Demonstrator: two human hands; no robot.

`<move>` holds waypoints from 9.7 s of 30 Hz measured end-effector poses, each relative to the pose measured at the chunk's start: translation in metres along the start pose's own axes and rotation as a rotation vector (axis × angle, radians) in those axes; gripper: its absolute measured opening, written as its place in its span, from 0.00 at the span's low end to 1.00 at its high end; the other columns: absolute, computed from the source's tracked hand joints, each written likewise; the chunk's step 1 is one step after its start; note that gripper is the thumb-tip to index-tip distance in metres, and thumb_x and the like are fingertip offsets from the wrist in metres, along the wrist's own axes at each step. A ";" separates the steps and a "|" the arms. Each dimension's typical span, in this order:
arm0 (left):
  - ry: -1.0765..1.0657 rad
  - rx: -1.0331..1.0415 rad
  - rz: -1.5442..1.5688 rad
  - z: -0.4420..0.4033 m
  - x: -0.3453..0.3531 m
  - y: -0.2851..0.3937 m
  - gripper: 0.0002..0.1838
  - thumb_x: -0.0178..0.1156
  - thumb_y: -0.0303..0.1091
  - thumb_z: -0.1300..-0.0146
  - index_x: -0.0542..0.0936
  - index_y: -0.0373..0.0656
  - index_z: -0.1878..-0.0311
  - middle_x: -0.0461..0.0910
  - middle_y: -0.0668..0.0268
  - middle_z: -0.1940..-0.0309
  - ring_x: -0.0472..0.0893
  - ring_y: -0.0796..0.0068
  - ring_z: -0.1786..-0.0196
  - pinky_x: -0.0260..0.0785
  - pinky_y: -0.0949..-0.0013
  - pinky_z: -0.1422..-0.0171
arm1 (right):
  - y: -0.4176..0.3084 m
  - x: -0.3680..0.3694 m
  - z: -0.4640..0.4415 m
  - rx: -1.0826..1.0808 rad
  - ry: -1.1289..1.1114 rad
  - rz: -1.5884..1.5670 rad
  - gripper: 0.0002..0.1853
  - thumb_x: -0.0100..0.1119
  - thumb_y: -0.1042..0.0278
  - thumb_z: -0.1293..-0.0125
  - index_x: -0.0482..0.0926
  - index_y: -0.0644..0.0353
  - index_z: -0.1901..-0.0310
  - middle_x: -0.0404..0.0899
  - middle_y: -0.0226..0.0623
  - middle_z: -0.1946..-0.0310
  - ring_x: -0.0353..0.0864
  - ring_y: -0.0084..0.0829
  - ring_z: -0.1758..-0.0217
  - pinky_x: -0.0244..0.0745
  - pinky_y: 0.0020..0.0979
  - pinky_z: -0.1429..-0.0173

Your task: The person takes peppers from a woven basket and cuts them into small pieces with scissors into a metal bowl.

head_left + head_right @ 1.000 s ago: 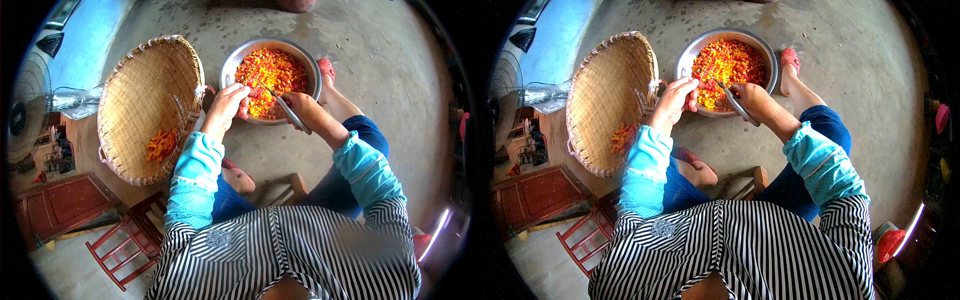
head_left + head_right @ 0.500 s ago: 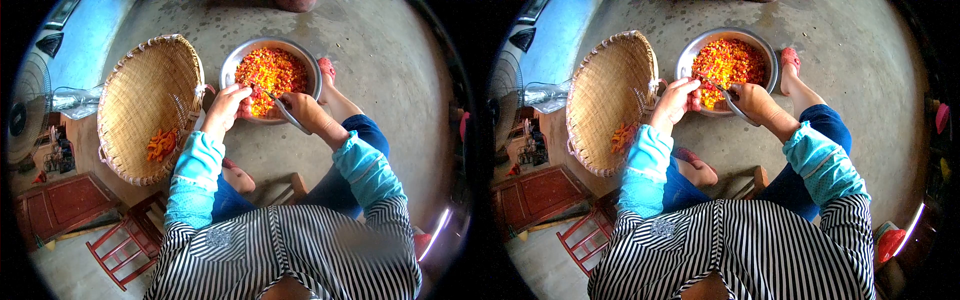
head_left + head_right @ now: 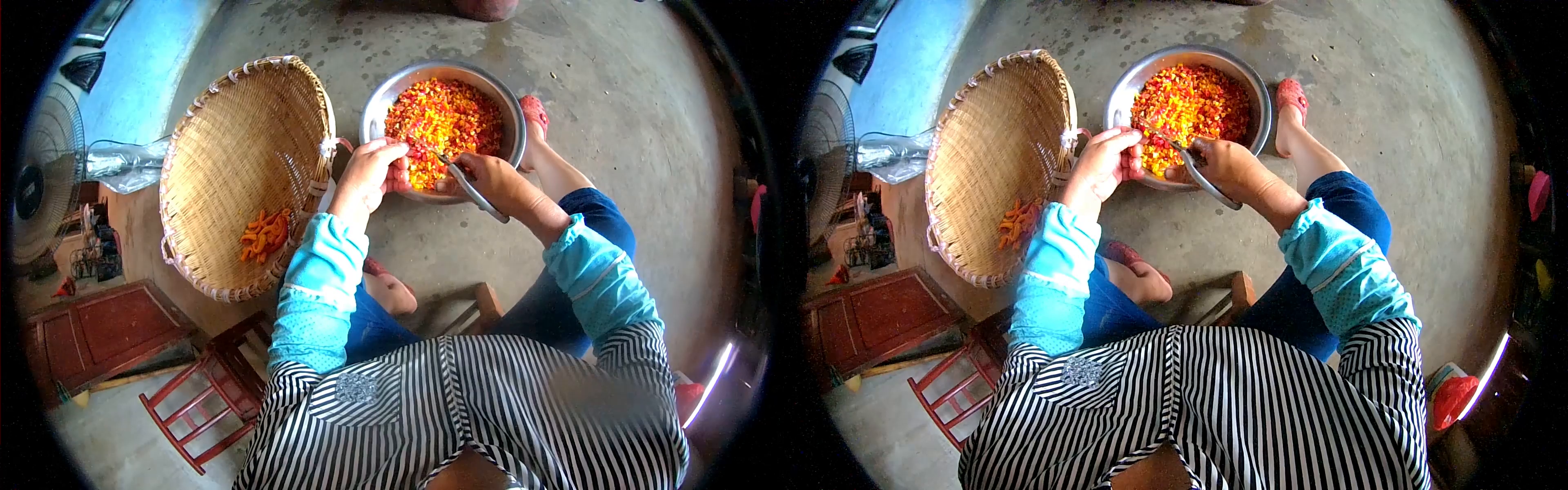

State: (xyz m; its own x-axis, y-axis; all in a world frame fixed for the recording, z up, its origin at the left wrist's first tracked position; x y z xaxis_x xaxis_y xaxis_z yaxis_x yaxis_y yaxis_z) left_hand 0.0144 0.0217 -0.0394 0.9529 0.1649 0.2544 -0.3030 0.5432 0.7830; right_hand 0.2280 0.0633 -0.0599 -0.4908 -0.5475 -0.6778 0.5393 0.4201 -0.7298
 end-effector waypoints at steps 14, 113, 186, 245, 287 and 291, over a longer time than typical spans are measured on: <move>-0.018 0.004 0.039 0.001 0.002 0.001 0.06 0.56 0.34 0.34 0.75 0.41 0.62 0.76 0.69 0.74 0.76 0.77 0.74 0.76 0.70 0.68 | -0.007 -0.008 0.000 0.384 -0.357 -0.299 0.11 0.48 0.66 0.29 0.77 0.61 0.53 0.81 0.40 0.74 0.83 0.27 0.73 0.78 0.29 0.75; 0.795 0.245 -0.300 0.098 -0.230 -0.001 0.13 0.65 0.38 0.39 0.81 0.39 0.58 0.77 0.71 0.72 0.73 0.84 0.73 0.67 0.79 0.68 | -0.053 -0.037 0.002 0.378 -0.048 -0.407 0.18 0.62 0.55 0.35 0.78 0.61 0.54 0.70 0.27 0.86 0.67 0.18 0.89 0.63 0.20 0.86; 0.345 0.677 -0.628 0.035 0.002 0.040 0.02 0.54 0.26 0.33 0.74 0.39 0.60 0.79 0.67 0.74 0.77 0.84 0.75 0.72 0.80 0.72 | -0.034 -0.033 0.010 0.042 -0.022 -0.118 0.27 0.64 0.42 0.41 0.81 0.64 0.61 0.80 0.48 0.77 0.82 0.42 0.74 0.76 0.40 0.65; 0.033 0.389 -0.661 0.035 -0.010 0.048 0.07 0.51 0.36 0.29 0.73 0.45 0.62 0.74 0.74 0.78 0.70 0.88 0.79 0.62 0.83 0.77 | -0.029 -0.031 0.011 -0.089 -0.034 0.042 0.23 0.64 0.46 0.40 0.80 0.61 0.58 0.81 0.45 0.77 0.84 0.41 0.71 0.78 0.38 0.63; -0.039 0.380 -0.545 0.033 -0.012 0.050 0.09 0.52 0.40 0.29 0.73 0.46 0.63 0.73 0.75 0.78 0.69 0.88 0.80 0.58 0.84 0.78 | -0.037 -0.032 0.014 -0.068 -0.049 -0.131 0.21 0.69 0.52 0.43 0.80 0.63 0.59 0.82 0.42 0.76 0.83 0.35 0.72 0.76 0.35 0.66; -0.033 0.469 -0.350 0.027 -0.006 0.048 0.09 0.55 0.40 0.30 0.74 0.44 0.60 0.74 0.73 0.76 0.71 0.85 0.77 0.62 0.81 0.75 | -0.050 -0.041 0.014 0.013 -0.058 -0.161 0.22 0.69 0.51 0.43 0.80 0.64 0.59 0.80 0.41 0.78 0.82 0.33 0.74 0.76 0.35 0.68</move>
State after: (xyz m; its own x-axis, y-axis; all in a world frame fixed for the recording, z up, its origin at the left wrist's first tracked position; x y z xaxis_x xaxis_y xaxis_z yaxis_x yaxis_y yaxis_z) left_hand -0.0066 0.0243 0.0122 0.9985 0.0110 -0.0529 0.0509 0.1374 0.9892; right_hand 0.2310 0.0546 0.0059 -0.5317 -0.6477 -0.5457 0.4658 0.3145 -0.8271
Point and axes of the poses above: each hand's wrist, its own z-axis away from the middle knuckle, its own x-axis out of the palm, y = z × x, the point moved 2 cm from there along -z, towards the middle knuckle
